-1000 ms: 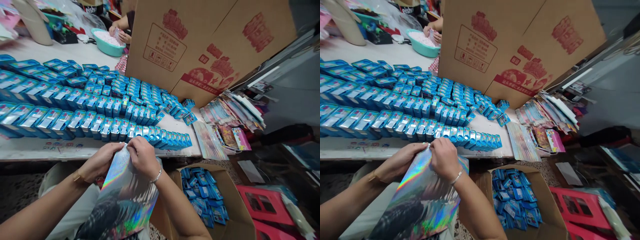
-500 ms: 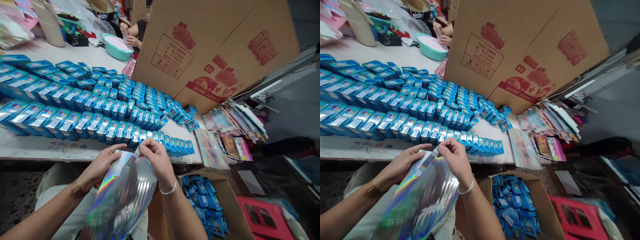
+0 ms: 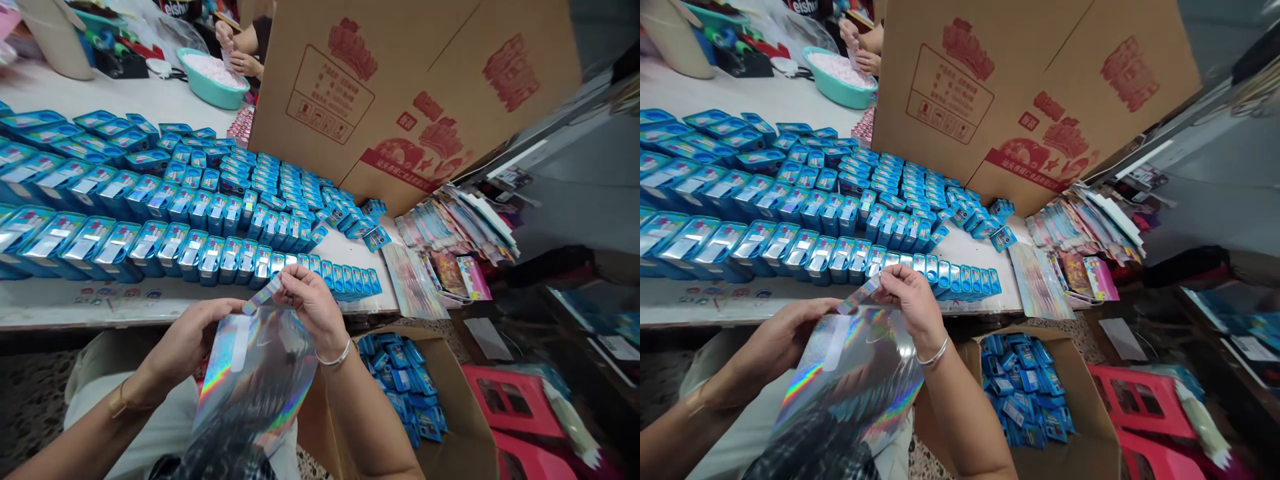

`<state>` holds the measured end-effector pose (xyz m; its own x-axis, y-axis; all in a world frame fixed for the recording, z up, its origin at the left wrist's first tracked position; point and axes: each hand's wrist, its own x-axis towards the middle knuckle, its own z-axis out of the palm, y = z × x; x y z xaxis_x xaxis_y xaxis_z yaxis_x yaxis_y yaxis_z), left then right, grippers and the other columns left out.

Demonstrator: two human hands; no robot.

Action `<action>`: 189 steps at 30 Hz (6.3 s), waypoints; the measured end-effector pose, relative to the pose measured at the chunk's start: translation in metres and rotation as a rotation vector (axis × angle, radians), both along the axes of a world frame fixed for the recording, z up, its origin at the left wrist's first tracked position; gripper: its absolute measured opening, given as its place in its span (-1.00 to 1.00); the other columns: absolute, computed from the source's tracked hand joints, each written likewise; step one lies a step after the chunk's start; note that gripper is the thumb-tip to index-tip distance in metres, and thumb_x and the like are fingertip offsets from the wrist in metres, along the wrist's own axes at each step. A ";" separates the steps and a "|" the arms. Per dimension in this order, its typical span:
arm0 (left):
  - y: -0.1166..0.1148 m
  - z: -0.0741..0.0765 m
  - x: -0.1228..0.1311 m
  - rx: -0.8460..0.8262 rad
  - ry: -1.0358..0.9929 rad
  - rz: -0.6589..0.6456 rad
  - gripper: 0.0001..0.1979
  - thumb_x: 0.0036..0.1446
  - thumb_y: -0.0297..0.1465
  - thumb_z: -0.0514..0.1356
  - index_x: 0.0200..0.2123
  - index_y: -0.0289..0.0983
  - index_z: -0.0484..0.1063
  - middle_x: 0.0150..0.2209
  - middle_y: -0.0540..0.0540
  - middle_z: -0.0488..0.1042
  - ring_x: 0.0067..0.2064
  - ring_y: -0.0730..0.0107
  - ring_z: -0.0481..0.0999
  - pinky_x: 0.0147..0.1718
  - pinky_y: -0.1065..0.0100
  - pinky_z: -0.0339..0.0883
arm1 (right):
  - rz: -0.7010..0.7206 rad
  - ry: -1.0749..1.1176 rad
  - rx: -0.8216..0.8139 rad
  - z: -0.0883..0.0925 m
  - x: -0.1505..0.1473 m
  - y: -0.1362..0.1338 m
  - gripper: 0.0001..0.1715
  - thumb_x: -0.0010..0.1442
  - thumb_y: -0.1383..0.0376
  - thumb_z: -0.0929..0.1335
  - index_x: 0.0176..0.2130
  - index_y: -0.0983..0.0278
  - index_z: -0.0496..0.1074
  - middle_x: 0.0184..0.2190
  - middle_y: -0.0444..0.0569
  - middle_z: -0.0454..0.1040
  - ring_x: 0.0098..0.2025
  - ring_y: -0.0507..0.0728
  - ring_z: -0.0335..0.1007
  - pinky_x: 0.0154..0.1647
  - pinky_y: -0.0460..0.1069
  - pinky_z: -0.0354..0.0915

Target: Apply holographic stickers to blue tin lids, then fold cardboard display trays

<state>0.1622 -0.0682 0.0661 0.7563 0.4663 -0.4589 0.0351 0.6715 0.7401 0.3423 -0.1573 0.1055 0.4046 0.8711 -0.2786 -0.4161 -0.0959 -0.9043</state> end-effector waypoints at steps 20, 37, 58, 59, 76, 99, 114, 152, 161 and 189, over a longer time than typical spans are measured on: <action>-0.023 -0.047 0.001 -0.104 -0.221 -0.170 -0.12 -0.06 0.38 -0.03 -0.35 -0.32 0.62 -0.45 -0.23 0.59 -0.42 0.15 0.54 -0.38 0.26 0.36 | 0.226 -0.507 -0.026 -0.003 -0.016 0.006 -0.78 0.20 0.16 0.41 -0.35 0.28 0.42 -0.44 -0.14 0.39 -0.40 0.01 0.28 -0.33 -0.08 0.20; -0.059 -0.058 0.084 0.300 0.019 -0.066 -0.42 0.14 0.11 0.14 -0.50 -0.29 0.58 -0.57 -0.06 0.42 -0.51 0.38 0.27 -0.51 0.39 0.08 | 0.176 -1.376 0.034 -0.026 0.052 0.002 -0.93 0.30 0.35 0.32 -0.28 0.24 0.39 -0.19 -0.01 0.44 -0.06 0.15 0.30 0.00 0.04 0.21; -0.026 -0.085 0.105 0.254 0.120 -0.017 -0.32 0.01 0.21 0.17 -0.53 -0.33 0.61 -0.69 -0.02 0.35 -0.60 0.42 0.20 -0.59 0.40 -0.03 | 0.260 -1.378 -0.095 -0.044 0.073 0.046 -0.91 0.24 0.35 0.40 -0.32 0.22 0.39 -0.05 -0.07 0.46 0.00 0.15 0.28 0.02 0.07 0.12; -0.025 -0.087 0.106 0.230 0.132 -0.016 -0.31 -0.02 0.23 0.19 -0.53 -0.35 0.60 -0.69 -0.03 0.35 -0.61 0.42 0.20 -0.59 0.40 -0.03 | 0.255 -1.373 -0.115 -0.045 0.073 0.048 -0.91 0.22 0.34 0.41 -0.30 0.22 0.39 -0.09 -0.08 0.46 -0.02 0.15 0.28 0.00 0.06 0.12; -0.043 -0.043 0.082 0.421 0.051 -0.079 -0.40 0.08 -0.12 0.26 0.14 -0.30 0.43 -0.53 0.05 0.46 -0.50 0.39 0.35 -0.50 0.43 0.20 | 0.009 -1.384 -0.014 -0.033 0.042 -0.058 -0.84 0.34 0.33 0.31 -0.08 0.20 0.45 -0.16 -0.01 0.49 -0.08 0.15 0.38 -0.04 0.06 0.30; -0.057 -0.054 0.111 0.706 0.055 -0.151 -0.72 0.10 -0.24 0.17 -0.24 -0.24 0.60 -0.19 -0.13 0.66 -0.08 0.10 0.58 -0.01 0.23 0.38 | -0.312 -1.447 -0.058 -0.080 0.017 -0.100 -0.81 0.37 0.39 0.22 -0.26 0.23 0.38 -0.18 -0.01 0.54 -0.06 0.15 0.42 -0.04 0.07 0.22; -0.056 -0.071 0.097 0.426 -0.137 -0.279 -0.32 0.27 0.10 -0.13 -0.21 -0.26 0.61 -0.15 -0.17 0.57 -0.07 0.08 0.50 -0.06 0.21 0.38 | 0.349 -1.371 -0.118 0.003 0.070 -0.064 -0.85 0.36 0.39 0.26 -0.30 0.23 0.31 -0.34 -0.12 0.42 -0.28 0.06 0.33 -0.26 -0.08 0.19; -0.048 -0.064 0.104 0.441 0.087 -0.098 -0.48 -0.04 -0.15 0.38 -0.02 -0.29 0.53 -0.33 -0.04 0.53 -0.37 0.31 0.47 -0.41 0.39 0.33 | -0.133 -1.463 0.130 -0.035 0.084 -0.024 -0.76 0.38 0.33 0.26 -0.01 0.28 0.44 -0.06 0.07 0.48 0.04 0.14 0.35 0.07 0.04 0.29; -0.071 -0.039 0.107 0.334 -0.014 -0.150 -0.45 0.00 -0.15 0.36 0.04 -0.24 0.46 -0.37 0.03 0.46 -0.47 0.44 0.38 -0.53 0.47 0.23 | -0.159 -1.548 -0.061 -0.046 0.038 -0.125 -0.79 0.32 0.35 0.31 -0.07 0.21 0.49 -0.21 -0.02 0.57 -0.14 0.13 0.47 -0.10 0.04 0.33; -0.073 -0.070 0.131 0.756 -0.072 -0.240 -0.54 0.20 -0.02 0.13 -0.48 -0.26 0.54 -0.41 -0.02 0.36 -0.33 0.31 0.36 -0.30 0.38 0.22 | 0.458 -1.432 -0.125 0.009 0.118 -0.063 -0.84 0.38 0.38 0.26 -0.29 0.23 0.31 -0.35 -0.16 0.45 -0.24 0.05 0.34 -0.16 -0.05 0.12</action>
<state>0.2934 -0.1415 -0.0038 0.8911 0.4528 -0.0294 0.0501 -0.0337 0.9982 0.4601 -0.2206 0.1141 0.0987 0.9948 0.0245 0.8713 -0.0745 -0.4851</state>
